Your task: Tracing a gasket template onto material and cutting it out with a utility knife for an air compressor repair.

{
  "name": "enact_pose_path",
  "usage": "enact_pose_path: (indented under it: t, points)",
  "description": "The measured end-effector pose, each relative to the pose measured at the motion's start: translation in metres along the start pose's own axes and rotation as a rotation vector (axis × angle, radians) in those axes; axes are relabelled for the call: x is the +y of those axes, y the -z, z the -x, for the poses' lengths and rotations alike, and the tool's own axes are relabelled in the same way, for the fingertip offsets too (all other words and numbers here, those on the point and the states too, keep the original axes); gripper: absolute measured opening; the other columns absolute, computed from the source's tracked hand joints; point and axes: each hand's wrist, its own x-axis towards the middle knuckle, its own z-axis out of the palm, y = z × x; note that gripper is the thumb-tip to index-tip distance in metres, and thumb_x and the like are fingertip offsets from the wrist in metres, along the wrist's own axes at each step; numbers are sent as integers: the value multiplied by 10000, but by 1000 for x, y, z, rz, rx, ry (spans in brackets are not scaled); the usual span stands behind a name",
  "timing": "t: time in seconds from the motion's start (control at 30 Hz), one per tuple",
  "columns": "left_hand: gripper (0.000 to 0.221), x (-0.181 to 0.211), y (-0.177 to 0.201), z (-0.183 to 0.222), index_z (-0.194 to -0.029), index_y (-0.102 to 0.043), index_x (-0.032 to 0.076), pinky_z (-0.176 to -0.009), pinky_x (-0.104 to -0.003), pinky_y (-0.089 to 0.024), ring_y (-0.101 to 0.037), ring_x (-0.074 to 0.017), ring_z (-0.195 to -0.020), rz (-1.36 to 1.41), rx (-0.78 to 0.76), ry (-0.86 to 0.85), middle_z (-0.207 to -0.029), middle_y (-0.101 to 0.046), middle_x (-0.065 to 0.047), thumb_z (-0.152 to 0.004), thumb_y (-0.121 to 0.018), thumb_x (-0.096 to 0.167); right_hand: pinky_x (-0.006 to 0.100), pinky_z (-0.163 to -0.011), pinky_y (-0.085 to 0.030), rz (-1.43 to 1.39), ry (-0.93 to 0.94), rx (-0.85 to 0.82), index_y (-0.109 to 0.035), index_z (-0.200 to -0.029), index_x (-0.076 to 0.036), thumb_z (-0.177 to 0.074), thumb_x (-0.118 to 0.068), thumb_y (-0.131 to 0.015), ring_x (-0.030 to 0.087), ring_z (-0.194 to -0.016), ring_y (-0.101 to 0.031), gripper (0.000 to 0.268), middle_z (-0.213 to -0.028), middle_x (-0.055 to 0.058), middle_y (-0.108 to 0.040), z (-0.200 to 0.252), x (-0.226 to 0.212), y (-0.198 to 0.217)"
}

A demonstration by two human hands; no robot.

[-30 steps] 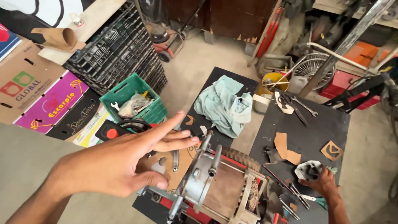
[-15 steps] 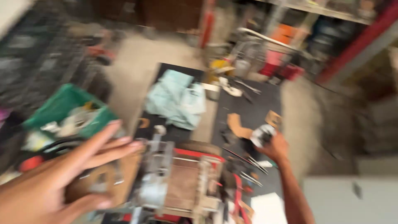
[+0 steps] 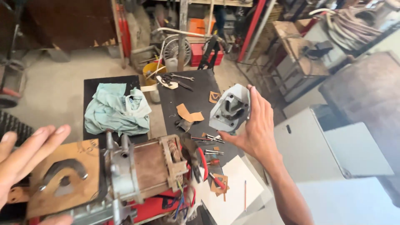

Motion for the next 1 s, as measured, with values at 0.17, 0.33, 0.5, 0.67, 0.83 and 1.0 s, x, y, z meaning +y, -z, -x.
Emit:
enact_pose_path:
  t: [0.17,0.33,0.5,0.67,0.83,1.0]
  points:
    - [980,53,62,-19,-1561,-432,233,-751,-542,-657,-210,-398,-1627,609,-24,553,-1668,-440,29,-641,-762,303,530,-1189,-373,66,180,195,-55,-1653,-63,-761,-646,-900,412,-1435,-480,1360,-1687,197,-328,20,-93,68]
    - [859,39,79,-21,-1630,-294,186,-904,-490,-396,-432,-309,-1062,703,-115,193,-1257,-528,-40,-898,-460,605,517,-1237,-366,126,433,320,24,-1693,-128,-960,-701,-762,370,-1512,-463,1218,-1689,238,-328,11,-180,94]
    - [628,20,103,-20,-1575,-255,165,-510,-263,-579,-897,-213,-799,940,-68,27,-1423,-670,-135,-1018,-408,412,460,-1274,-377,138,544,393,12,-1714,-193,-1094,-609,-779,377,-1503,-464,1088,-1683,244,-343,-7,-246,103]
    - [492,8,107,-8,-1451,-486,40,-1051,-281,-564,-707,-153,-1201,1104,144,111,-1337,-711,-122,-1012,-523,258,551,-1504,-398,-142,433,166,103,-1718,-200,-975,-450,-1033,437,-1776,-126,1381,-1800,244,32,-19,-271,108]
    - [575,3,109,-5,-1452,-521,51,-629,-214,-448,-534,-78,-765,1187,160,231,-1234,-780,-85,-971,-530,365,488,-1241,-553,-555,262,21,-15,-1645,-112,-756,-243,-991,414,-1618,-437,1326,-1740,229,-173,-25,-289,120]
    - [590,6,101,-10,-1441,-532,24,-935,-212,-582,-744,-143,-1135,1250,206,275,-1329,-725,-110,-948,-574,346,310,-826,-690,-924,69,-159,-464,-1413,51,-938,-126,-635,201,-897,-752,535,-1324,207,-668,-46,-272,127]
